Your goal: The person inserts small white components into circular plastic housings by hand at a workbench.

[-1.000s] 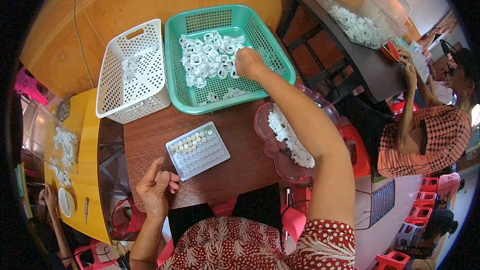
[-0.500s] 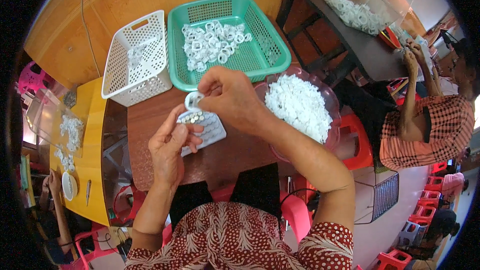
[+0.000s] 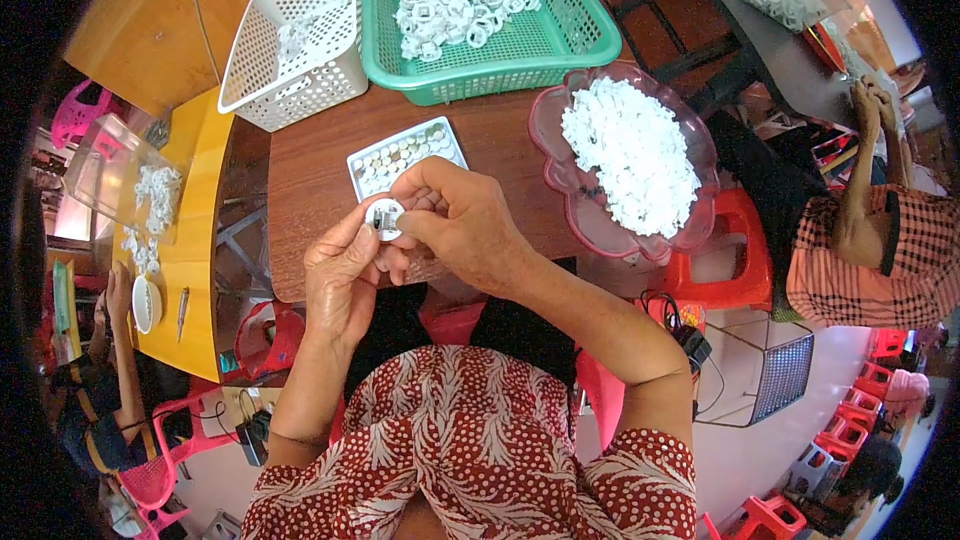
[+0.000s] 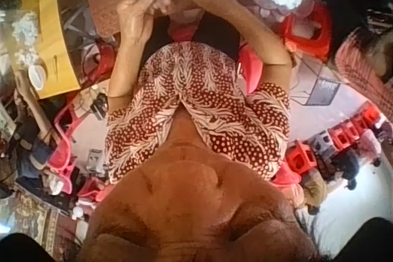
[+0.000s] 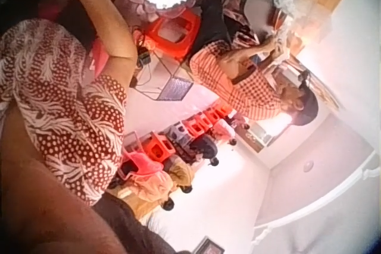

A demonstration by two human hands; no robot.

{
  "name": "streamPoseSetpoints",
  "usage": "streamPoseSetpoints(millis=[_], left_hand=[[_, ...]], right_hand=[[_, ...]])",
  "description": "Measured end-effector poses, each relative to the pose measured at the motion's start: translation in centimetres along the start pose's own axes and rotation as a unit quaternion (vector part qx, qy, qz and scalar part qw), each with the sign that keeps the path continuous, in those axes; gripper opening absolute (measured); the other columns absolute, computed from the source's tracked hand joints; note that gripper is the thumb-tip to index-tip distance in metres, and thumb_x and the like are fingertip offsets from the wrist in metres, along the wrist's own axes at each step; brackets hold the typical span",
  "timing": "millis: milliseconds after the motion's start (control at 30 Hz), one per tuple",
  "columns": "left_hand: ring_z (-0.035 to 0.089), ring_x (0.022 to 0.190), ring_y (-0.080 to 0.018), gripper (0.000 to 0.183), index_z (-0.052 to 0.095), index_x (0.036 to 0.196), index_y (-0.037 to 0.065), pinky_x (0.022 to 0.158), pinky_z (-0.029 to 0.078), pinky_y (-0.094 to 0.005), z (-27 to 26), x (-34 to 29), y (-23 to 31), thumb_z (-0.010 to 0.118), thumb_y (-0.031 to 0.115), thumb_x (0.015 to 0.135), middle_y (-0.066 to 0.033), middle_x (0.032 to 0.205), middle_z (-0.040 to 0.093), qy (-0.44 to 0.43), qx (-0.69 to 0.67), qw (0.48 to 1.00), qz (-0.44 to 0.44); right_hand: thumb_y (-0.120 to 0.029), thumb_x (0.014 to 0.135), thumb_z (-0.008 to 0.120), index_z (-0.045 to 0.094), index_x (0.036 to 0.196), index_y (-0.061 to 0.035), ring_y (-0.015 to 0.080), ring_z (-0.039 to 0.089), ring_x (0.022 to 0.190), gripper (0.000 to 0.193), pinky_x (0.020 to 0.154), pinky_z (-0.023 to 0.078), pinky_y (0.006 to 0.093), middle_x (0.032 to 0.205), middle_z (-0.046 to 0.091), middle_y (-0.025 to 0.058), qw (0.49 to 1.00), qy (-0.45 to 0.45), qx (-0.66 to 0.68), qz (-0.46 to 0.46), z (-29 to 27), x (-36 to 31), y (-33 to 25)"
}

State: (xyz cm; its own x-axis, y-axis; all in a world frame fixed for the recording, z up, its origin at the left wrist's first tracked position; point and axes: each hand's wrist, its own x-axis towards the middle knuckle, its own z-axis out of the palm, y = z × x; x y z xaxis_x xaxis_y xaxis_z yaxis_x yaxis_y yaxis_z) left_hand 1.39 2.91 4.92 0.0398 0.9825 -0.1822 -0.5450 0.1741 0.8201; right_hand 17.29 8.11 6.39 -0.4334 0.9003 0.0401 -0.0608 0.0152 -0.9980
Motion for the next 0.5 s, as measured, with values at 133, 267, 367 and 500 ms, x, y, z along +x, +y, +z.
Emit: streamPoseSetpoints(millis=[133, 267, 367, 500], left_hand=[[0.063, 0.067, -0.0181, 0.038, 0.049, 0.124, -0.007, 0.054, 0.05, -0.0253, -0.7, -1.0, -0.6, 0.052, 0.013, 0.092, -0.0187, 0.088, 0.065, -0.03, -0.021, 0.999, -0.025], [0.064, 0.066, -0.0196, 0.039, 0.047, 0.125, -0.007, 0.052, 0.05, -0.0262, -1.0, -1.7, -1.1, 0.051, 0.015, 0.093, -0.0207, 0.088, 0.065, -0.051, -0.05, 0.996, -0.056], [0.065, 0.066, -0.0202, 0.04, 0.047, 0.125, -0.007, 0.051, 0.05, -0.0264, -1.0, -2.0, -1.4, 0.051, 0.016, 0.093, -0.0218, 0.087, 0.065, -0.042, -0.042, 0.997, -0.058], [0.065, 0.065, -0.021, 0.039, 0.048, 0.124, -0.007, 0.051, 0.05, -0.0264, -1.7, -2.3, -2.0, 0.052, 0.017, 0.093, -0.0224, 0.087, 0.065, -0.038, -0.046, 0.996, -0.07]], right_hand=[[-0.001, 0.082, 0.063, 0.06, 0.097, 0.0005, 0.0047, 0.057, 0.073, 0.015, 0.065, 0.047, 0.0196, 0.082, 0.061, 0.0018, 0.999, -0.011, 0.026, 0.027, 0.5, -1.4, 0.5], [-0.001, 0.082, 0.063, 0.061, 0.095, 0.0002, 0.0038, 0.055, 0.073, 0.013, 0.064, 0.046, 0.019, 0.083, 0.061, 0.0004, 0.997, 0.008, -0.064, -0.053, 0.7, -2.1, 2.1], [-0.005, 0.079, 0.065, 0.062, 0.091, -0.0023, 0.0068, 0.053, 0.071, 0.013, 0.061, 0.044, 0.0224, 0.085, 0.058, 0.0024, 0.998, 0.03, -0.04, -0.036, 1.1, -2.8, 2.6], [-0.003, 0.081, 0.064, 0.063, 0.091, 0.0, 0.0037, 0.054, 0.075, 0.01, 0.065, 0.044, 0.0197, 0.084, 0.059, 0.0002, 0.999, 0.024, -0.04, -0.025, 1.1, -3.3, 2.6]])
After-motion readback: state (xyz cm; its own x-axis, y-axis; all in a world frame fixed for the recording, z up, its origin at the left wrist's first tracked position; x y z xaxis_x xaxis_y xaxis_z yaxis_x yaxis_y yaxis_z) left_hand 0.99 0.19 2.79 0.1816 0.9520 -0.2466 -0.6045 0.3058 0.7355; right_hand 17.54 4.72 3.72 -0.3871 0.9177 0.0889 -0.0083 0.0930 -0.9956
